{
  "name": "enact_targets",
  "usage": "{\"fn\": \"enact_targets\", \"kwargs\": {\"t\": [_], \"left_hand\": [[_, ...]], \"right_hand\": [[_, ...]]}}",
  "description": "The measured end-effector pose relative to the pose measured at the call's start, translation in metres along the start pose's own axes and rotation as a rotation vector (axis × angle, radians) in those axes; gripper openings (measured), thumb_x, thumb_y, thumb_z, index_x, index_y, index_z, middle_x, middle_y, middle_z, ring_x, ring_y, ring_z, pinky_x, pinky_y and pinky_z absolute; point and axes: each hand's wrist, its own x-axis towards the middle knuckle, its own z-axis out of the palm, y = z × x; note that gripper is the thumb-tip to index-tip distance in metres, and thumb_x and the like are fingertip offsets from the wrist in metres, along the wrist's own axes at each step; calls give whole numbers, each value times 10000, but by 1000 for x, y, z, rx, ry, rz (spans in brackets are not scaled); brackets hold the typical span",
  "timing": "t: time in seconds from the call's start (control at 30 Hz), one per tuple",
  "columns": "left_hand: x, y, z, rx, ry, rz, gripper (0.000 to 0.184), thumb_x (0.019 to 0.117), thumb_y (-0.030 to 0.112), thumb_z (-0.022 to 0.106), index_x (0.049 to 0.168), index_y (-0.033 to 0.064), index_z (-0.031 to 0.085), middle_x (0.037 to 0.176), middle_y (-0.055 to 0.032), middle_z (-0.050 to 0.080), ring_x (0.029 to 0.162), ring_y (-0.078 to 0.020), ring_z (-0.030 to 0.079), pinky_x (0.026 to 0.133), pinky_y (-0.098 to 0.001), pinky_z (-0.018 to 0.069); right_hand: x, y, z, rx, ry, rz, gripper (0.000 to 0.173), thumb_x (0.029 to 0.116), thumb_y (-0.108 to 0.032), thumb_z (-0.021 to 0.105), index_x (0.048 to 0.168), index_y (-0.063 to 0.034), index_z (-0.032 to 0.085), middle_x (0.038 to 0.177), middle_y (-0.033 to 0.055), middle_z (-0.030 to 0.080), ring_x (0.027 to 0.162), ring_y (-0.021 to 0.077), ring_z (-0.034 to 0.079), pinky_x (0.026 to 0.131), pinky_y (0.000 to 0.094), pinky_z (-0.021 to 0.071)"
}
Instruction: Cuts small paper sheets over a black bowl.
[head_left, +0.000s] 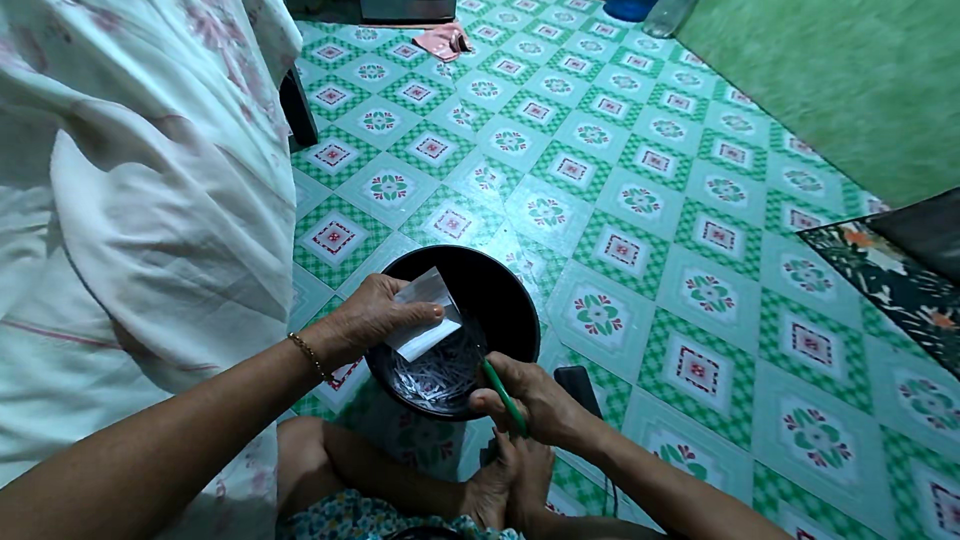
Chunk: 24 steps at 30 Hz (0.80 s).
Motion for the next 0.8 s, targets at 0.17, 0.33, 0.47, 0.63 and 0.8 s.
{"fn": "enact_targets", "kwargs": {"t": [0.17,0.33,0.47,0.63,0.8], "left_hand": [[-2,-5,-1,32,-110,17,114,935,4,686,825,34,692,666,2,675,581,-29,629,580,-183,533],[-1,-6,-1,8,-115,8,121,940,9,684,822,29,700,667,-17,686,575,-44,636,570,-188,535],[-2,-5,-1,1,-107,-22,126,952,23,671,828,31,693,663,-20,680,566,-47,632,559,-189,531],[-1,-4,2,-18,-123,-88,125,945,13,676,822,30,678,662,-11,676,580,-49,641,587,-194,545],[-1,-2,5,-29,-161,-126,141,942,7,668,806,43,675,663,-1,682,591,-46,652,601,-194,552]], "right_hand": [[1,-4,-3,-133,-54,36,571,958,-534,597,1086,22,584,760,34,575,632,94,569,611,285,492],[1,-3,-2,-147,-24,-7,547,965,-520,600,1042,21,592,719,19,564,597,60,550,590,244,475],[2,-1,1,-100,0,-19,496,965,-494,623,972,1,588,657,-20,532,548,26,522,552,204,453],[2,-5,2,-39,-46,25,485,977,-469,610,1037,11,573,698,-6,549,579,50,553,585,231,489],[2,-6,2,-71,-31,17,507,972,-494,600,1038,8,579,702,-5,553,580,46,555,582,224,488]]}}
